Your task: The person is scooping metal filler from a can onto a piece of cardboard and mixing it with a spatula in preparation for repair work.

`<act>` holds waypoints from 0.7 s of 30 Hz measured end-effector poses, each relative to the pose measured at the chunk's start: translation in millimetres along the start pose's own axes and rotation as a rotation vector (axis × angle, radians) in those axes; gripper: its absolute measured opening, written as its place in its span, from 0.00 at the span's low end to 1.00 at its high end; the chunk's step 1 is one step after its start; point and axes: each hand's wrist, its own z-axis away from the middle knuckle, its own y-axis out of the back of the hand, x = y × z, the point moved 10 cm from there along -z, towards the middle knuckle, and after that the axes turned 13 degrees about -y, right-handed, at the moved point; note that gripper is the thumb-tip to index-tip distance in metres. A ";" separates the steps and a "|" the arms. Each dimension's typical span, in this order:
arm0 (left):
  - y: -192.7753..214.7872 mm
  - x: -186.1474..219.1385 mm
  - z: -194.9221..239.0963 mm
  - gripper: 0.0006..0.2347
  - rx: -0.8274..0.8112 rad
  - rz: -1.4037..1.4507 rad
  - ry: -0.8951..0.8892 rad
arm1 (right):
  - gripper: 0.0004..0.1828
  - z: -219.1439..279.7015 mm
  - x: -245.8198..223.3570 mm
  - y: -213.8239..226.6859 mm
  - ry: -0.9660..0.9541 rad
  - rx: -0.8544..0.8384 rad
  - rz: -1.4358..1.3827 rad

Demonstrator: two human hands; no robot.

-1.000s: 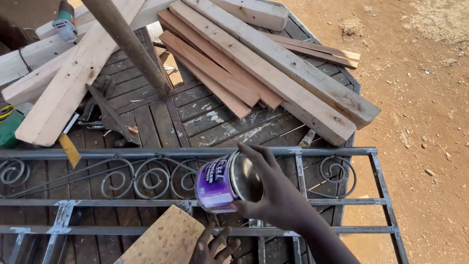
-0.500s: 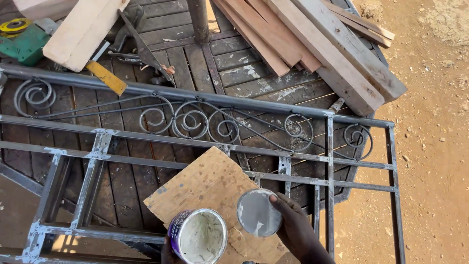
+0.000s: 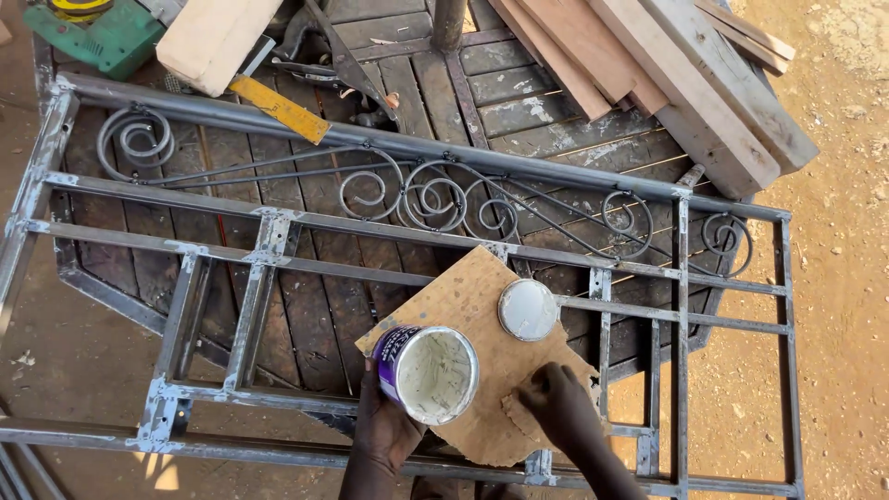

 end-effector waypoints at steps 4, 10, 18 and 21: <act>-1.1 -9.0 -10.1 0.41 0.023 -0.067 0.030 | 0.23 -1.1 29.3 -32.0 0.059 0.210 0.054; -4.5 -30.9 -13.1 0.39 0.007 -0.011 0.114 | 0.20 3.1 24.2 -31.0 0.065 0.141 0.074; -17.2 13.3 19.0 0.44 0.159 -0.676 0.160 | 0.09 58.2 -26.8 46.7 -0.019 -0.019 -0.478; -38.6 47.6 44.2 0.40 0.136 -1.061 0.116 | 0.19 54.6 -34.2 51.1 0.025 -0.105 -0.446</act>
